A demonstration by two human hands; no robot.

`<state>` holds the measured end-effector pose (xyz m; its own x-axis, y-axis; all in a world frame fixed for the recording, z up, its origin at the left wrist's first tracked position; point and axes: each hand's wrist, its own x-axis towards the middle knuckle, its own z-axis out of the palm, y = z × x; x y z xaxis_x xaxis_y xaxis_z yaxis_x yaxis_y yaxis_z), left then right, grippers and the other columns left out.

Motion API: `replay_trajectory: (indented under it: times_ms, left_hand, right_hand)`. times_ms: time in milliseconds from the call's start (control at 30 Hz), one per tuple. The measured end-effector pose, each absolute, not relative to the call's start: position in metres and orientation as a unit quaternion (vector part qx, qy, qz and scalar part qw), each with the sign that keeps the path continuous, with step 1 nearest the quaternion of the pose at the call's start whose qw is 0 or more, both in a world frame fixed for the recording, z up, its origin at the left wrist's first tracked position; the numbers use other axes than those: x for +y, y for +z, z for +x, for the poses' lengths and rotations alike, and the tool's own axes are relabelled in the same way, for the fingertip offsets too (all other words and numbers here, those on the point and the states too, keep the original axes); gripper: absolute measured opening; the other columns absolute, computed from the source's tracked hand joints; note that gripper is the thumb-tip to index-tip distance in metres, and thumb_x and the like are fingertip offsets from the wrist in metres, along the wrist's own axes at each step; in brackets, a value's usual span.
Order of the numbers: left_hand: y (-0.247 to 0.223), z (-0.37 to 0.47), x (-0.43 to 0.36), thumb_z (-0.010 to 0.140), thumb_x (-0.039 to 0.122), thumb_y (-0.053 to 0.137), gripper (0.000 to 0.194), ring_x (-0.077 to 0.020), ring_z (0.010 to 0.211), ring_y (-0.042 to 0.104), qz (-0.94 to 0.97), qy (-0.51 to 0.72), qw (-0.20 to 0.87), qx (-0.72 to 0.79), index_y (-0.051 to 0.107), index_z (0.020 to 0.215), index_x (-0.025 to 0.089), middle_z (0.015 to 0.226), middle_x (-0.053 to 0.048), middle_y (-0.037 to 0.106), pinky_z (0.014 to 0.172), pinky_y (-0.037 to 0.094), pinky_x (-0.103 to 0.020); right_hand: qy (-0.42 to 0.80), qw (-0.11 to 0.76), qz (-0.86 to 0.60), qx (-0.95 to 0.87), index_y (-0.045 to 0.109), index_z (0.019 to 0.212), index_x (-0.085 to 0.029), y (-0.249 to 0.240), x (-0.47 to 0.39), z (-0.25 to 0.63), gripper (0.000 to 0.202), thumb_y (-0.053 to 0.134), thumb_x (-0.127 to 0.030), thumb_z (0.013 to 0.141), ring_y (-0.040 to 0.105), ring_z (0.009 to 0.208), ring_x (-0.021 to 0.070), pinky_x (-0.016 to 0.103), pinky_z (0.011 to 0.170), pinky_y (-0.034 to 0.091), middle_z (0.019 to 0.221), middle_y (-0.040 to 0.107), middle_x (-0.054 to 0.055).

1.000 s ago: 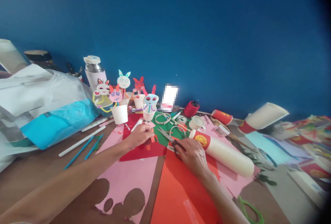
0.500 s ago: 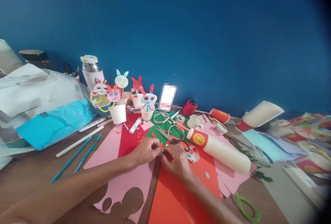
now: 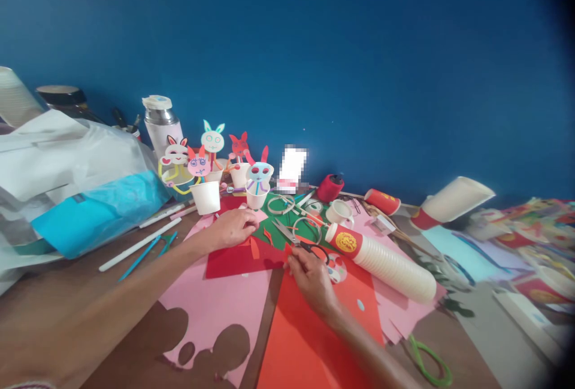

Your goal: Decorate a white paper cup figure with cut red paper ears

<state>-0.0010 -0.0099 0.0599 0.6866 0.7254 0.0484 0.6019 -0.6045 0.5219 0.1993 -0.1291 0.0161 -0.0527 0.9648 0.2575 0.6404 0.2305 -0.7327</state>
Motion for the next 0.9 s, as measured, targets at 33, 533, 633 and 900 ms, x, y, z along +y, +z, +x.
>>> replay_trajectory:
  times_ms: [33,533,633,900]
  left_hand:
    - [0.058,-0.001,-0.01,0.075,0.022,0.043,0.021,-0.0148,0.072,0.053,0.893,0.114,0.231,0.37,0.063,0.073,0.018,0.077,-0.002,0.061,0.063,0.035,-0.023]
    - [0.049,0.0,-0.022,0.074,0.022,0.047,0.01,-0.0164,0.076,0.051,0.923,0.031,0.169,0.343,0.056,0.074,0.018,0.085,-0.003,0.052,0.064,0.037,-0.026]
    - [0.049,0.0,-0.023,0.073,0.017,0.046,0.009,-0.0157,0.076,0.051,0.923,0.028,0.178,0.34,0.055,0.072,0.018,0.085,-0.003,0.051,0.065,0.037,-0.026]
    - [0.046,-0.005,-0.02,0.074,0.024,0.048,0.014,-0.0165,0.078,0.05,0.929,0.039,0.182,0.32,0.058,0.084,0.021,0.091,-0.003,0.049,0.066,0.037,-0.027]
  right_hand:
    - [0.197,0.362,-0.583,-0.7,0.053,0.072,-0.02,0.015,-0.129,0.2,0.019,0.041,-0.02,0.086,0.053,0.062,0.0132,0.023,0.06,0.034,0.067,0.061,-0.001]
    - [0.072,0.331,-0.549,-0.764,0.059,0.088,-0.019,0.009,-0.131,0.198,0.014,0.045,-0.017,0.084,0.053,0.065,0.0158,0.027,0.062,0.03,0.072,0.064,0.001]
    - [0.074,0.331,-0.551,-0.763,0.059,0.086,-0.02,0.01,-0.131,0.197,0.014,0.045,-0.018,0.084,0.052,0.064,0.0155,0.027,0.061,0.03,0.071,0.063,0.001]
    - [0.074,0.325,-0.548,-0.767,0.058,0.086,-0.02,0.011,-0.13,0.197,0.015,0.044,-0.017,0.084,0.052,0.064,0.0152,0.027,0.062,0.03,0.071,0.064,0.001]
